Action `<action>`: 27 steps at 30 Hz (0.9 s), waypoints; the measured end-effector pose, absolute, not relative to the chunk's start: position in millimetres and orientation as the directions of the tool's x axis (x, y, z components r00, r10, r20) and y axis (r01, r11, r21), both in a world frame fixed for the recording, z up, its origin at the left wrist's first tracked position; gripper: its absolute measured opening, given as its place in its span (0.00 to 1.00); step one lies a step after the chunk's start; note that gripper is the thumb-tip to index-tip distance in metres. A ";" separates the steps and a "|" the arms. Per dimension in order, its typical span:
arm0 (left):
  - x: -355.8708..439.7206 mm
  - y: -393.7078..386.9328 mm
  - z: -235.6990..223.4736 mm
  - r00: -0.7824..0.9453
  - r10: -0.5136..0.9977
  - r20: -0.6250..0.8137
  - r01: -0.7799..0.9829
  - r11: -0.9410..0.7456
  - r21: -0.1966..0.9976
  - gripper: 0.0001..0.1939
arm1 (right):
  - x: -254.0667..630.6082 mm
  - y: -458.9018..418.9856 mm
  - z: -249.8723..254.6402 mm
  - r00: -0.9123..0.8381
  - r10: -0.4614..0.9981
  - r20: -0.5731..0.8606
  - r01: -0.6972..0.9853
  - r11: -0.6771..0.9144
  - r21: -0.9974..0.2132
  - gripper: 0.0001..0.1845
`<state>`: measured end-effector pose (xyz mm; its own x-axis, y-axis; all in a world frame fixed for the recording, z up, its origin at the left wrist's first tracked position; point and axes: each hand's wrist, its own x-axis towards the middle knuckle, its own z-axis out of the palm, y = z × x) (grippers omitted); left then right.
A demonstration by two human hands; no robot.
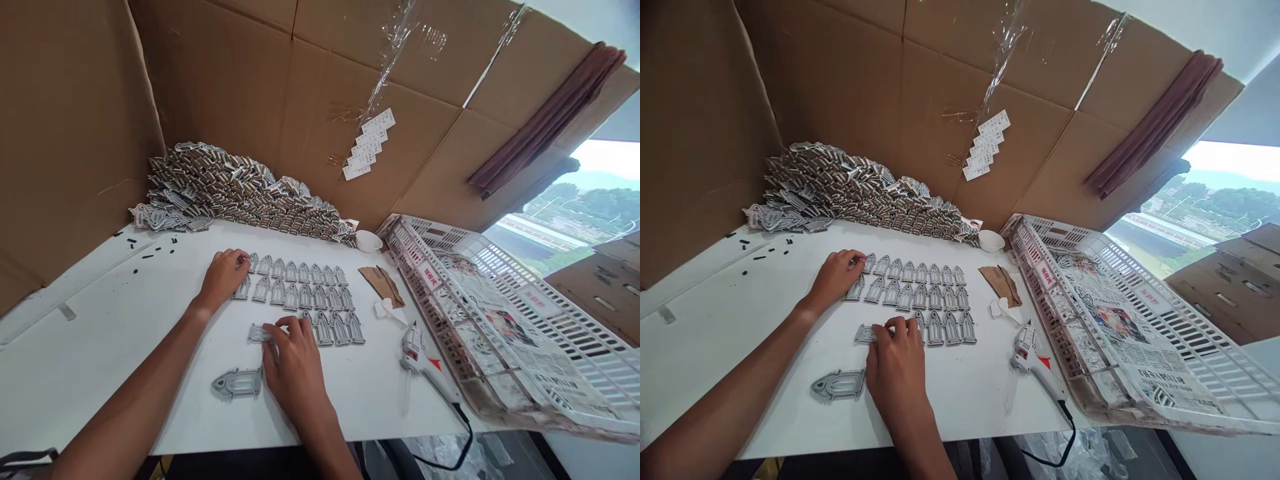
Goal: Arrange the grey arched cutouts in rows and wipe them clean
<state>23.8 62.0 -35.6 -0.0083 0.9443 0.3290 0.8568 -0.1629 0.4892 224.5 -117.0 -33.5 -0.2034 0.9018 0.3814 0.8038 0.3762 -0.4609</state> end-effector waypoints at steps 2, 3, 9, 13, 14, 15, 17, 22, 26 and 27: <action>24.0 62.2 -35.3 -0.009 0.944 0.329 0.857 -0.162 0.490 0.14 | 227.6 -114.7 -37.5 -0.204 0.893 0.402 0.812 0.384 -0.440 0.30; 24.1 62.2 -35.1 -0.010 0.945 0.328 0.856 -0.161 0.491 0.14 | 229.8 -113.8 -39.4 -0.204 0.888 0.411 0.814 0.387 -0.433 0.34; 24.8 60.7 -34.3 -0.015 0.947 0.322 0.850 -0.158 0.502 0.14 | 239.4 -117.3 -40.6 -0.187 0.886 0.424 0.785 0.394 -0.477 0.29; 24.8 60.2 -33.1 -0.011 0.948 0.319 0.845 -0.162 0.509 0.14 | 238.9 -122.8 -36.1 -0.174 0.882 0.437 0.768 0.399 -0.501 0.08; 24.6 60.3 -32.8 -0.009 0.947 0.321 0.844 -0.164 0.510 0.14 | 238.9 -123.4 -35.9 -0.172 0.883 0.436 0.773 0.395 -0.497 0.06; 24.5 60.6 -32.6 -0.008 0.946 0.323 0.844 -0.167 0.510 0.14 | 239.2 -123.7 -36.1 -0.174 0.885 0.432 0.779 0.392 -0.489 0.06; 24.1 61.4 -32.6 -0.003 0.946 0.326 0.844 -0.172 0.509 0.14 | 241.2 -123.8 -37.4 -0.186 0.885 0.427 0.789 0.394 -0.471 0.06; 23.3 62.8 -34.8 0.003 0.944 0.330 0.843 -0.180 0.506 0.14 | 251.4 -126.1 -41.7 -0.191 0.875 0.445 0.791 0.405 -0.458 0.07; 23.3 62.9 -35.9 -0.007 0.945 0.326 0.844 -0.169 0.508 0.15 | 259.4 -127.9 -44.0 -0.165 0.879 0.448 0.798 0.386 -0.463 0.09; 23.3 62.8 -35.8 -0.009 0.946 0.325 0.845 -0.166 0.508 0.14 | 260.9 -127.9 -44.4 -0.158 0.879 0.451 0.803 0.380 -0.460 0.10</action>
